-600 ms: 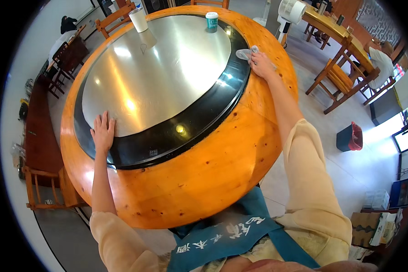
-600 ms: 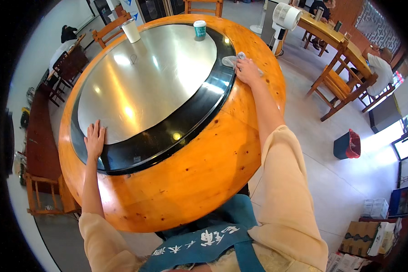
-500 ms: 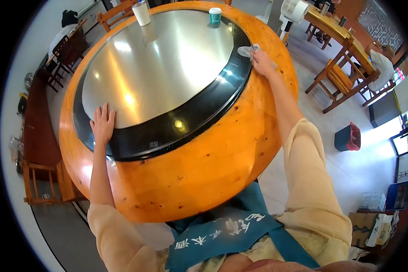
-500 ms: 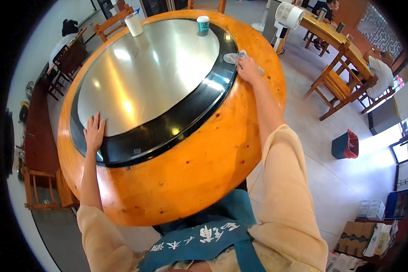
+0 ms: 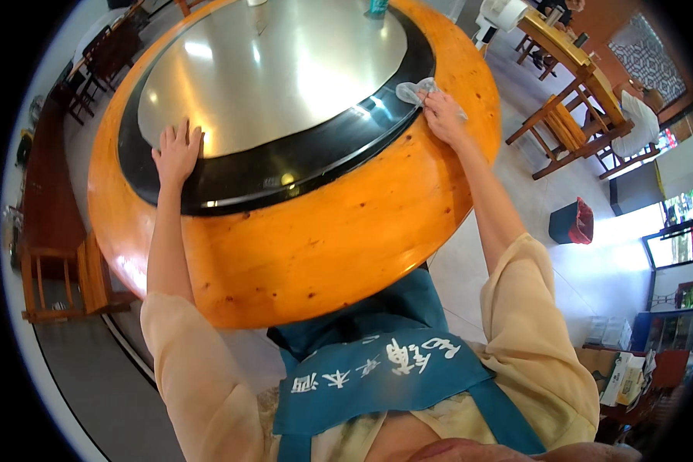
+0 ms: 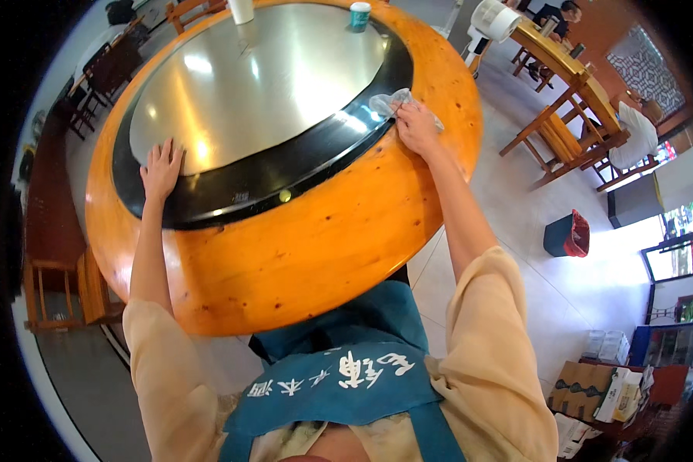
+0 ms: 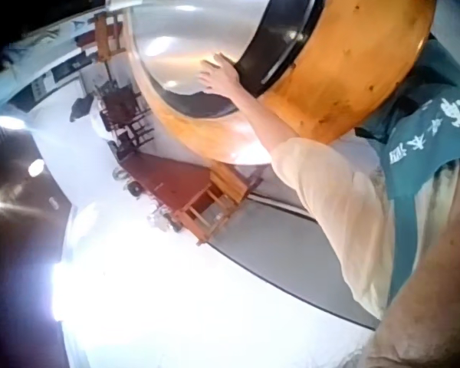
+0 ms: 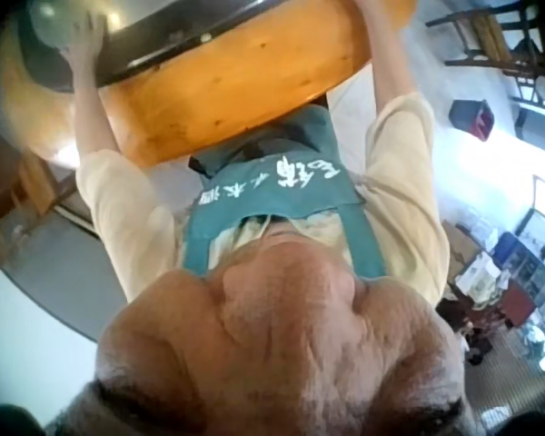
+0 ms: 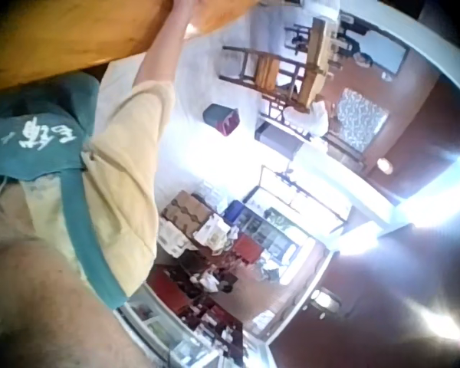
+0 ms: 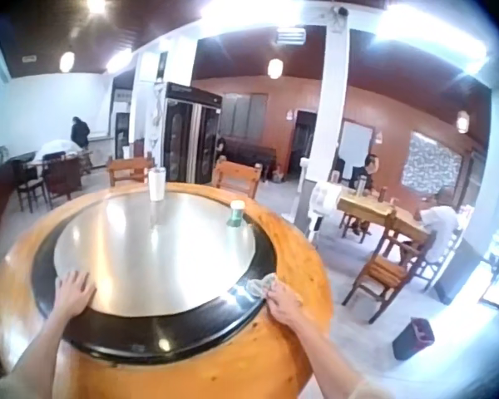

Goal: The person wipes down a large circular wooden table with a rotating center using a cloth, then moves to a rectangular table to continue wiping it down.

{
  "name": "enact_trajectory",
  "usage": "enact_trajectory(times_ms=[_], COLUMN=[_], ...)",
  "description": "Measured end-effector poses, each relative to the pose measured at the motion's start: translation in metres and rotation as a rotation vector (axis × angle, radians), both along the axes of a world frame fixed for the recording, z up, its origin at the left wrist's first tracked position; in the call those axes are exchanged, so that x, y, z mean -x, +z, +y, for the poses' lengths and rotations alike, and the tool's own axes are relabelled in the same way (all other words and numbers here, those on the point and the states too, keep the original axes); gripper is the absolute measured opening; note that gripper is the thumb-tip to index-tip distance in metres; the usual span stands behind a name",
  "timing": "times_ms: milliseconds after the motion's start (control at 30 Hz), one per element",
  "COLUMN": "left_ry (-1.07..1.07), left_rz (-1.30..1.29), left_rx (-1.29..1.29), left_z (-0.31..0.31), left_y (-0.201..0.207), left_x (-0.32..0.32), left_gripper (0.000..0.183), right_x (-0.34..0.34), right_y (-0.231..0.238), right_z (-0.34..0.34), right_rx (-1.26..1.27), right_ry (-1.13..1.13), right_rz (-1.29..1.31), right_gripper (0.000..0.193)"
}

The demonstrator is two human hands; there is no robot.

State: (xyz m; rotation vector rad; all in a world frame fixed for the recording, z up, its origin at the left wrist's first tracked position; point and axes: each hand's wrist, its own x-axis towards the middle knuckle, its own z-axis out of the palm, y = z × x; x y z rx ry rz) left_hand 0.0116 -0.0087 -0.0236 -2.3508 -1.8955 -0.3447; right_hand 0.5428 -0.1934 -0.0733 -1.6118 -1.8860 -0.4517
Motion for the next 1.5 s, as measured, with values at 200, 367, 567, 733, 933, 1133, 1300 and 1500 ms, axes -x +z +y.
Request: enact_trajectory(times_ms=[200,367,567,733,933,1133,1300,1500], left_ry=[0.006,0.024,0.023,0.011,0.030,0.004,-0.042,0.050], left_rz=[-0.014,0.019,-0.005,-0.013,-0.008,0.060,0.046,0.036], left_rx=[-0.002,-0.017,0.030,0.013,0.026,0.011,0.050,0.084], left_z=[-0.004,-0.005,-0.011,-0.008,-0.012,-0.011,-0.016,-0.011], left_y=[0.000,0.000,0.003,0.001,0.007,0.011,0.017,-0.008], left_x=[-0.006,0.001,0.003,0.000,0.006,-0.010,-0.008,-0.003], left_gripper=[0.065,0.064,0.064,0.063,0.063,0.065,0.058,0.059], right_x=[0.080,0.174,0.320,0.385,0.348,0.225,0.128,0.151], right_y=[0.016,0.026,0.041,0.040,0.043,0.043,0.036,0.077], right_z=[-0.048,-0.075,-0.109,-0.127,-0.131,-0.127,-0.103,-0.059], right_rx=[0.099,0.140,0.340,0.347,0.390,0.336,0.155,-0.169], right_ry=[0.036,0.123,0.426,0.684,0.853,0.485,0.145,0.121], right_rz=[0.014,0.012,0.085,0.128,0.136,0.115,0.192,0.603], right_gripper=[0.028,0.028,0.038,0.037,0.029,0.027,0.020,0.014])
